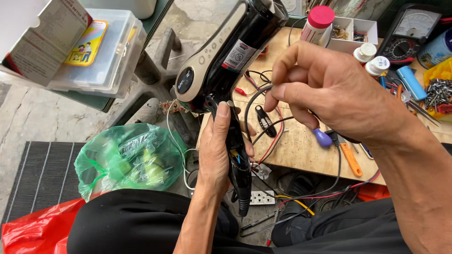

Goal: The person disassembles a black hair dryer, removes the rear cap, and manipulates the internal wiring and components. They use a multimeter to test electrical connections and reassemble the device, testing its functionality by turning it on.

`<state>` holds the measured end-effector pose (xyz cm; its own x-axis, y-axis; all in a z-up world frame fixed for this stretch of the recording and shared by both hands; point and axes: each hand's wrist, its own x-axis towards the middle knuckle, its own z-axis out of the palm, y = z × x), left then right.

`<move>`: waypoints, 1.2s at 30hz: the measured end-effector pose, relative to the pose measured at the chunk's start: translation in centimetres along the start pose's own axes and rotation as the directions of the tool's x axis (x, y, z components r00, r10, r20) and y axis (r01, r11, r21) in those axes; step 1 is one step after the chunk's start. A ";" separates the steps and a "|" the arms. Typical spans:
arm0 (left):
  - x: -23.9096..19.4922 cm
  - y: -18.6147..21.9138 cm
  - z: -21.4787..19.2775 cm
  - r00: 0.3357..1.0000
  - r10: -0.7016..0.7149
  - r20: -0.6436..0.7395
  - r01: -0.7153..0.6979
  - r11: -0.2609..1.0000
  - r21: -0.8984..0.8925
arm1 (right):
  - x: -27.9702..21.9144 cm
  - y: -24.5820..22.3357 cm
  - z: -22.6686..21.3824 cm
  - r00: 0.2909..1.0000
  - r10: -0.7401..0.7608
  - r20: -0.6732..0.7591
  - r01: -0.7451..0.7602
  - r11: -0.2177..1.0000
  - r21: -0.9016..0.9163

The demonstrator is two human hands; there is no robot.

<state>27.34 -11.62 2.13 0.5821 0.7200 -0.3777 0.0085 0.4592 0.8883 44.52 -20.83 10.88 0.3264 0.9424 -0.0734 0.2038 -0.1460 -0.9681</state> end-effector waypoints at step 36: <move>4.5 15.4 2.7 0.987 0.106 -0.121 -0.116 0.990 -0.085 | -6.3 22.1 -6.6 0.384 0.796 -0.469 -0.921 0.293 -0.256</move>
<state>32.29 -2.72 14.79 0.4772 0.8221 -0.3106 -0.1284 0.4149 0.9008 53.10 -32.02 -8.48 0.7202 0.1042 -0.6859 -0.0046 -0.9879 -0.1549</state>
